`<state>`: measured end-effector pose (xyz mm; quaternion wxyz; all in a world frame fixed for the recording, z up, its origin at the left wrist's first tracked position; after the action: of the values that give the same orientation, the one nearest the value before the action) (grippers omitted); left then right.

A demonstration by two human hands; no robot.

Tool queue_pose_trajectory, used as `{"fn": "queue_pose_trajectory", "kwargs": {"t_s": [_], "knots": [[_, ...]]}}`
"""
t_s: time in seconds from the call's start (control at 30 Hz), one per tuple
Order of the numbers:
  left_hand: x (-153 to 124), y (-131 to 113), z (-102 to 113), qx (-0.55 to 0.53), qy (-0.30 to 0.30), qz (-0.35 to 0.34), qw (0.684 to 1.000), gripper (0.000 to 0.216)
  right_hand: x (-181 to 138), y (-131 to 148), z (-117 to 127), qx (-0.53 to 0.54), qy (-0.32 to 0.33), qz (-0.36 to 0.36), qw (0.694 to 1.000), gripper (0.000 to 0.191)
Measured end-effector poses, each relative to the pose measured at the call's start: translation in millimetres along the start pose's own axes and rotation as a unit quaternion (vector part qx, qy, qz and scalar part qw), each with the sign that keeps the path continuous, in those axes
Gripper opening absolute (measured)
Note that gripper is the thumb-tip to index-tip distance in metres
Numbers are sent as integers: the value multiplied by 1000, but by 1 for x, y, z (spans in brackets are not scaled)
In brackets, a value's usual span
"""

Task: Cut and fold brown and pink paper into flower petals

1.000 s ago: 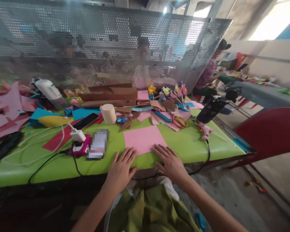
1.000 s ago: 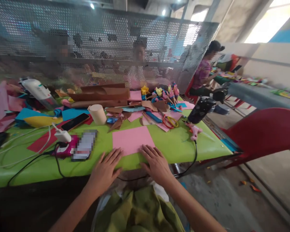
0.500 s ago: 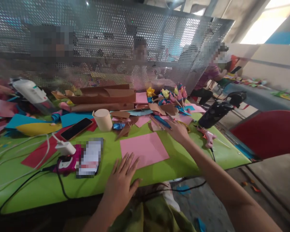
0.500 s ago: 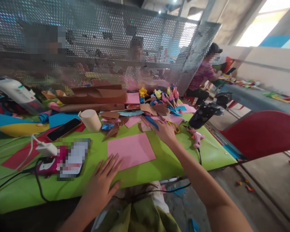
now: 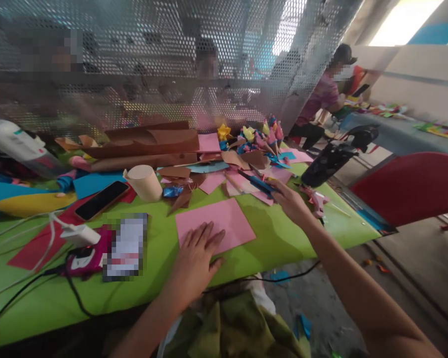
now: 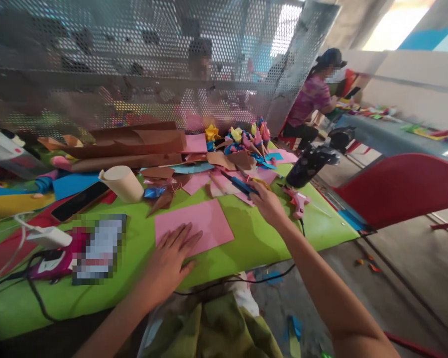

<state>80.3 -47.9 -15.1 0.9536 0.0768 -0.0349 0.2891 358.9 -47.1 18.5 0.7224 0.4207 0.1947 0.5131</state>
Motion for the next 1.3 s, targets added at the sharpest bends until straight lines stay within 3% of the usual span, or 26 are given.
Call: {"fn": "queue_pose_trajectory", "kwargs": {"t_s": [0.07,0.17,0.33,0.47,0.6,0.77,0.97,1.1,1.3], "knots": [[4,-1,2,8,7,-3,1000,56,-25,-14,10,143,16,-44,989,50],[13,-7,7,11,13,-17,1000,56,-66,-30,22,240,11,-104,965,50],[37,-21,7,9,47,-43,998,57,-123,-53,33,286,-8,-182,941,50],[54,-28,1,14,56,-51,997,56,-146,-65,36,266,1,-204,942,52],[62,-27,-7,18,66,-45,997,60,-153,-66,36,198,35,-181,963,53],[63,-26,-14,24,71,-47,996,61,-151,-51,29,38,104,-89,990,46],[62,-26,-17,29,68,-50,996,62,-148,-32,32,-130,77,-14,988,36],[61,-27,-17,23,63,-53,996,64,-147,-26,33,-94,82,-9,992,38],[62,-26,-17,10,59,-51,997,64,-150,-47,26,68,104,-138,983,47]]}}
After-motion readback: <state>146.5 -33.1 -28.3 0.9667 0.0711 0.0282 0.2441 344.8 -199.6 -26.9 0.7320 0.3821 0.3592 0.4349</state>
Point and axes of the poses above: each hand's wrist, its own x-axis towards the middle knuckle, its own z-axis out of the back of the hand, y = z × x, the point moved 10 cm from there along x, towards the middle knuckle, and after that the axes turned 13 degrees about x, right-handed, at the moved point
